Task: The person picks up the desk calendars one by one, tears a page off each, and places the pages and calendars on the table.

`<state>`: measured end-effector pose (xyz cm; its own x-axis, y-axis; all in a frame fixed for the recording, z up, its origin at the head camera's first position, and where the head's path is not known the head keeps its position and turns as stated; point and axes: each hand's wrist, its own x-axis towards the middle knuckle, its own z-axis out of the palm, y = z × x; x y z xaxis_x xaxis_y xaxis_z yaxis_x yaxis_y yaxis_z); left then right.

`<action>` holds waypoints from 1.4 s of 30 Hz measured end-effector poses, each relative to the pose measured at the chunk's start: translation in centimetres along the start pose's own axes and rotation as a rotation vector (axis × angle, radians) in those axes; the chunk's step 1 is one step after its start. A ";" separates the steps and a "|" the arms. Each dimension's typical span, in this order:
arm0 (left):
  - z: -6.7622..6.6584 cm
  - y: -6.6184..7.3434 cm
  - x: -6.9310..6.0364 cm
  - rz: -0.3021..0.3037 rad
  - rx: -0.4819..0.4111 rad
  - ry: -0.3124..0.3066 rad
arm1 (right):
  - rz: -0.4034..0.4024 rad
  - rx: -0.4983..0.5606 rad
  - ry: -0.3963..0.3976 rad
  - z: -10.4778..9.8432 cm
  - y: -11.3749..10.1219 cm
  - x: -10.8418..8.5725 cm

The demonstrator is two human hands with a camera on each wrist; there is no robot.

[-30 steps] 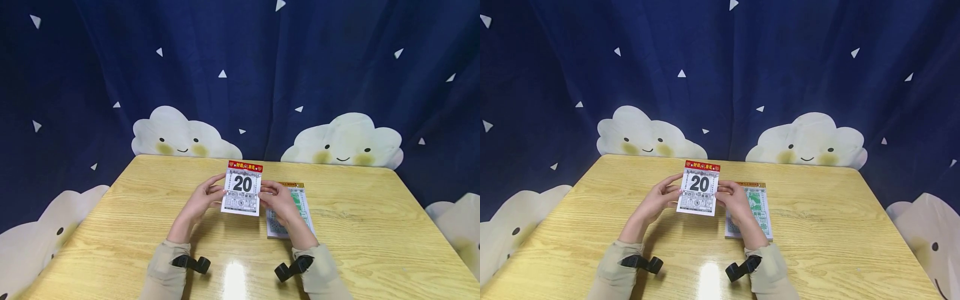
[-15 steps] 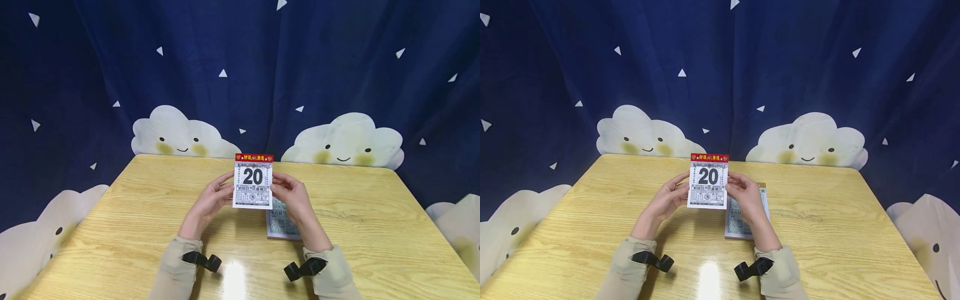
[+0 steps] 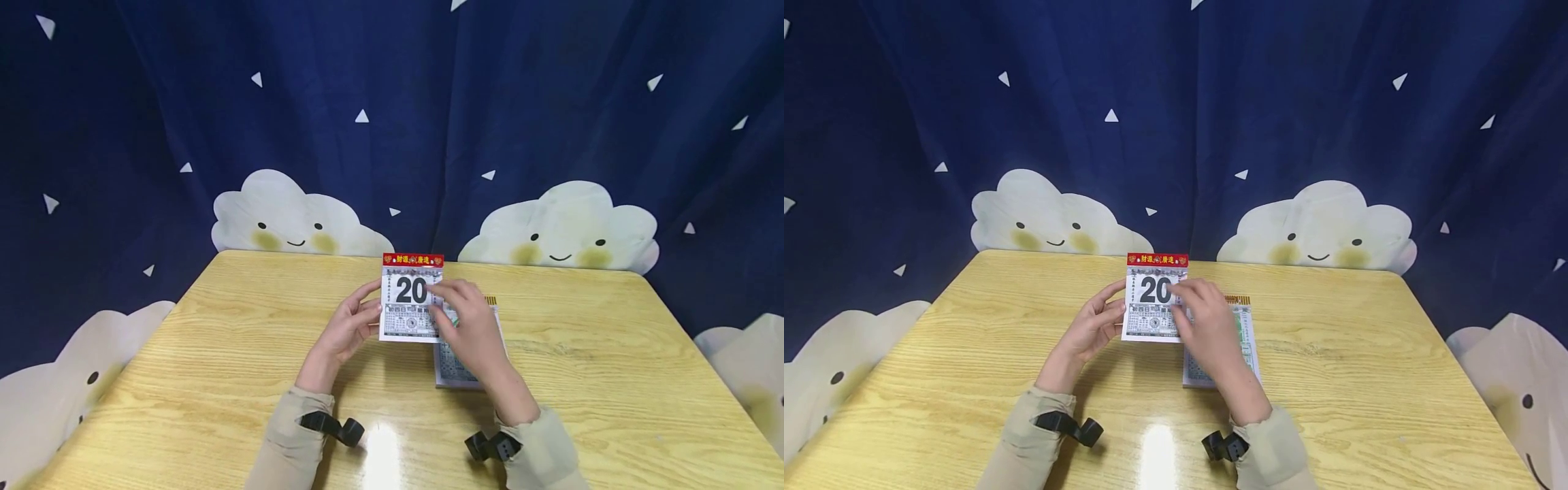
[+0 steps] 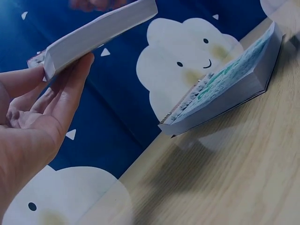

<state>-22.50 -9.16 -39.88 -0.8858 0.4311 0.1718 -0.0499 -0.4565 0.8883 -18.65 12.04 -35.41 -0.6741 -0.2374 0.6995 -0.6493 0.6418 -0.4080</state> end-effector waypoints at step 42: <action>2.0 -0.2 0.0 0.004 0.241 0.265 | 0.250 0.153 0.054 -1.7 -0.9 2.5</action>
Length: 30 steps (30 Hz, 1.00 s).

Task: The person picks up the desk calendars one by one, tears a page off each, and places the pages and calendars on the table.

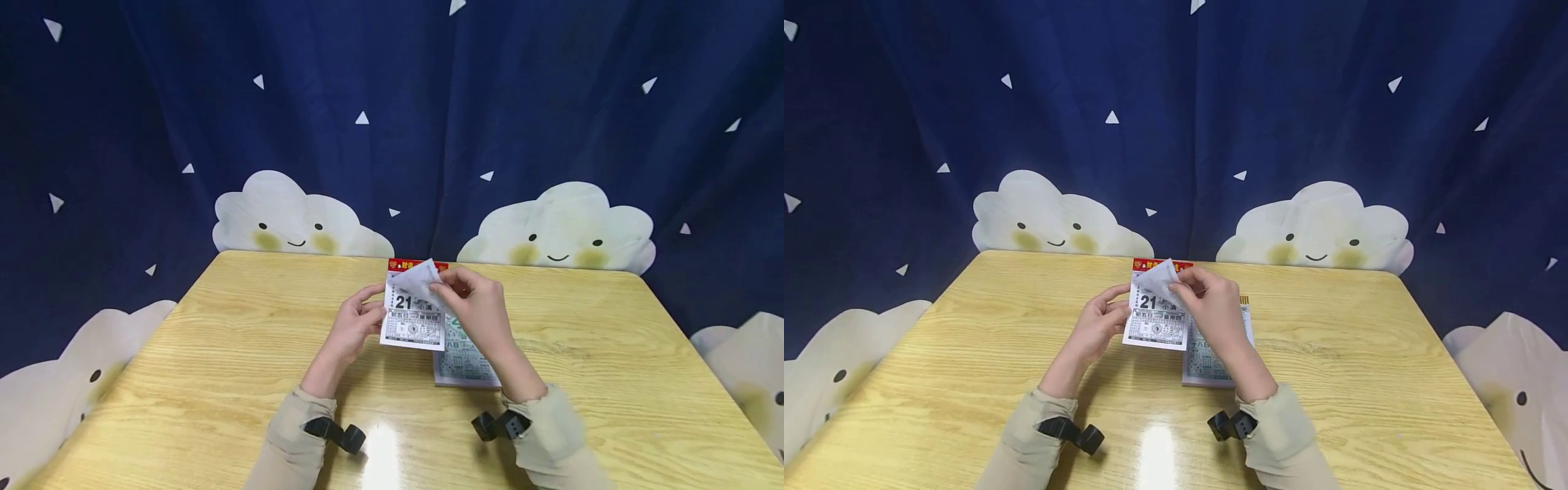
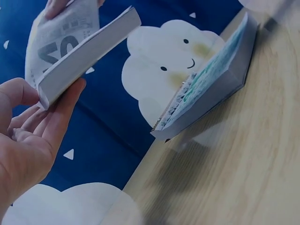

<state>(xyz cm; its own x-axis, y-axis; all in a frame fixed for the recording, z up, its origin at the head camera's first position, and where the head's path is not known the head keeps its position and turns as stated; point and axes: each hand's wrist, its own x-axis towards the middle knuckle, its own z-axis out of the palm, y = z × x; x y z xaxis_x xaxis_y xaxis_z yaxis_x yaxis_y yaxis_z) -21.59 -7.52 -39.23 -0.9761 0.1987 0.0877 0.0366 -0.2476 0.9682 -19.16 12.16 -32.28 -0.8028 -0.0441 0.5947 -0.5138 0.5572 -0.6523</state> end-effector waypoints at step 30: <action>-4.0 1.6 -0.6 0.072 -0.141 0.081 | 0.720 0.590 0.386 -5.4 6.9 6.0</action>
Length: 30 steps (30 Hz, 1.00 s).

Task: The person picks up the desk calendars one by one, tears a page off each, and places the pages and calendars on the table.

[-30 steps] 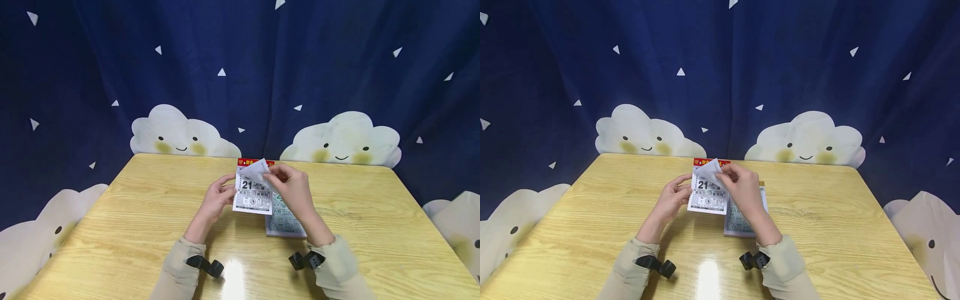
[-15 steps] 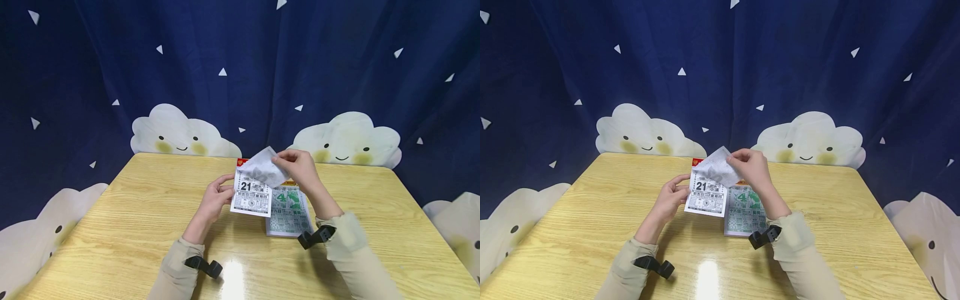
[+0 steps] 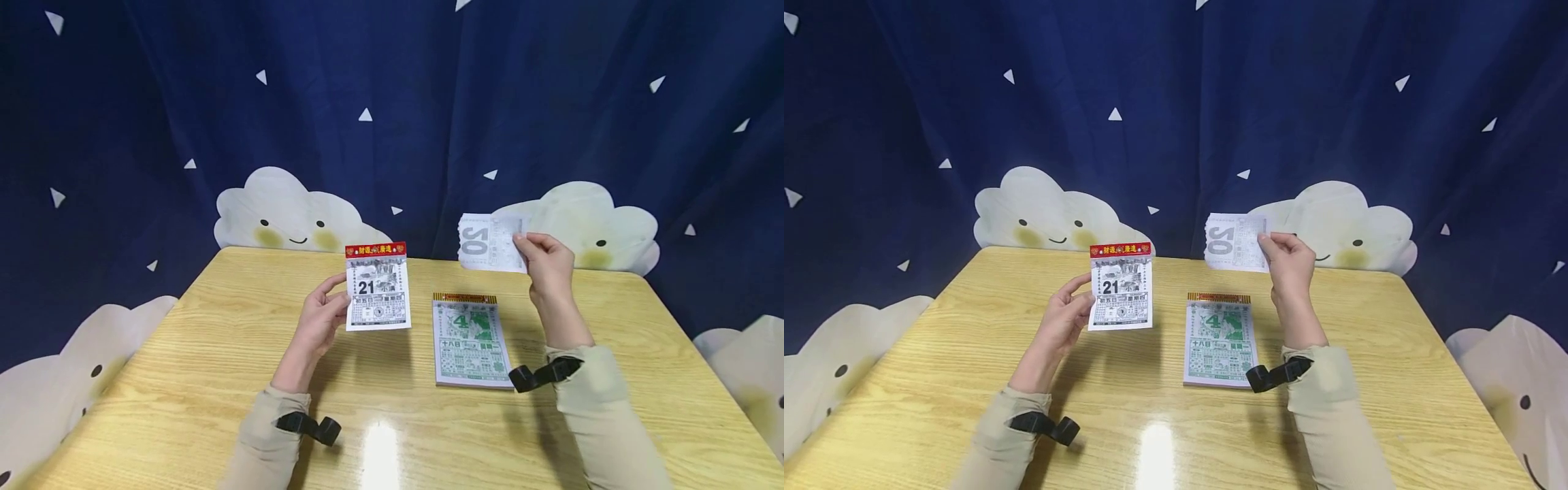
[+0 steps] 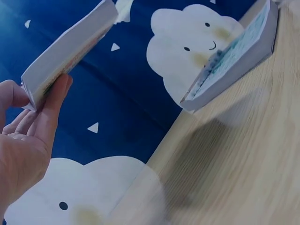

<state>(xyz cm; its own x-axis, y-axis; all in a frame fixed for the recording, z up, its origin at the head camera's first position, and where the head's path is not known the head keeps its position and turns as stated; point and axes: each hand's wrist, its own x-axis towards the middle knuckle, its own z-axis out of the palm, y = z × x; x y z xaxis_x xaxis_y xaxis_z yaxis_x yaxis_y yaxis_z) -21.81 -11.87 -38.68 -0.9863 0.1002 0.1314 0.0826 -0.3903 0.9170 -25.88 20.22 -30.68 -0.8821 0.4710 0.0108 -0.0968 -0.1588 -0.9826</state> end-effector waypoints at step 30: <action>-4.4 0.3 -1.0 -0.172 0.151 0.080 | -0.222 -0.461 -0.219 3.6 5.0 -4.1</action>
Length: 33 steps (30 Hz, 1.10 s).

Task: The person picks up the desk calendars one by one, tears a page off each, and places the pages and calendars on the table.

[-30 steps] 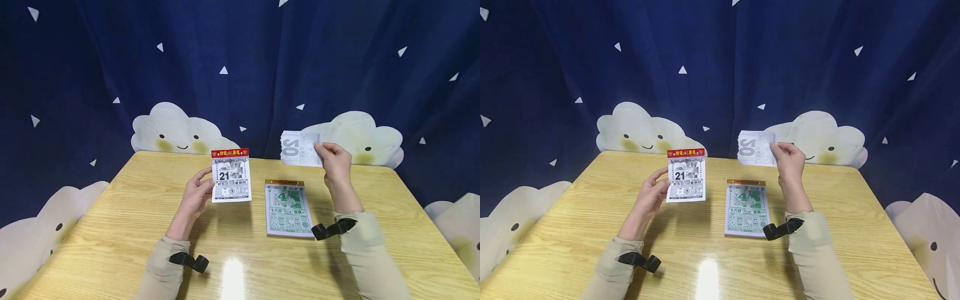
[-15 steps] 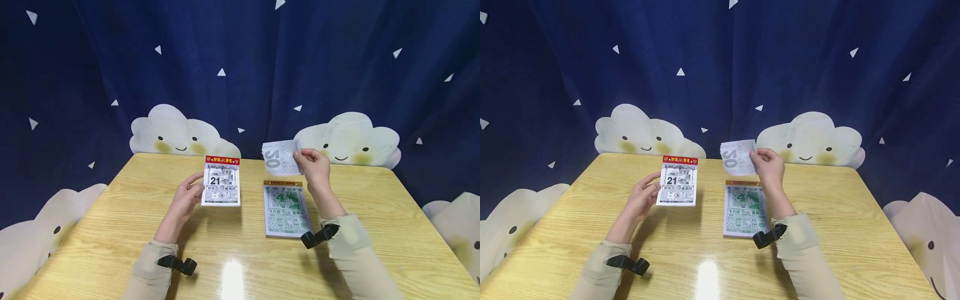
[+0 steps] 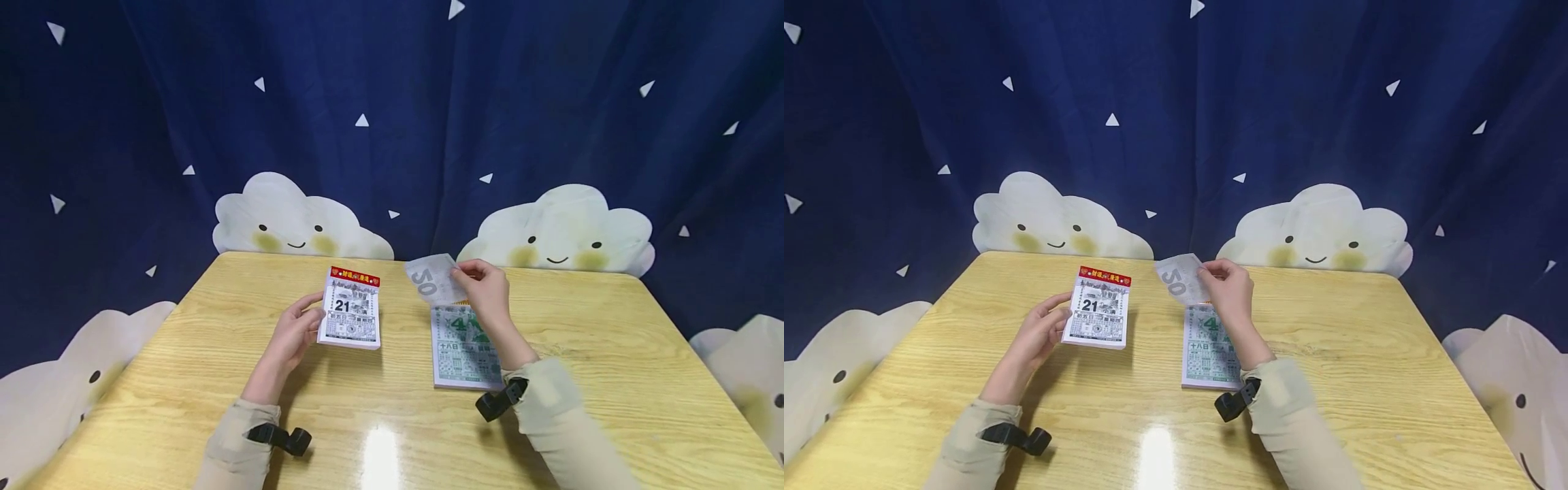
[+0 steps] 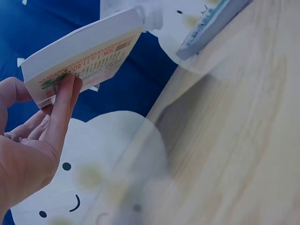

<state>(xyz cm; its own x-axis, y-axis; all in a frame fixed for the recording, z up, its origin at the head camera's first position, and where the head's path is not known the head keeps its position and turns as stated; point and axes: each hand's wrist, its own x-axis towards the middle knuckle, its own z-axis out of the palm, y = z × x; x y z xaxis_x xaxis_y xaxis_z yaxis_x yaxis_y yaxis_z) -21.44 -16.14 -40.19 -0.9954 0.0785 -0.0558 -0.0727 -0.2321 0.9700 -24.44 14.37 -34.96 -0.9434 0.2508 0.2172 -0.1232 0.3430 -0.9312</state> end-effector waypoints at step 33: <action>-1.9 -1.2 -0.3 -0.037 0.071 0.020 | -0.195 -0.209 -0.086 4.2 1.3 -2.5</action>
<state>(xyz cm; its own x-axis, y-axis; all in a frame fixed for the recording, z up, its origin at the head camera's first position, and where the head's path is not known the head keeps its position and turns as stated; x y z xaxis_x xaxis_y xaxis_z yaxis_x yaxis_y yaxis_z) -21.21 -17.77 -41.77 -0.9932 0.0663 -0.0961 -0.1056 -0.1595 0.9815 -23.50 10.31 -37.92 -0.9317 0.0876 0.3525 -0.2471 0.5586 -0.7918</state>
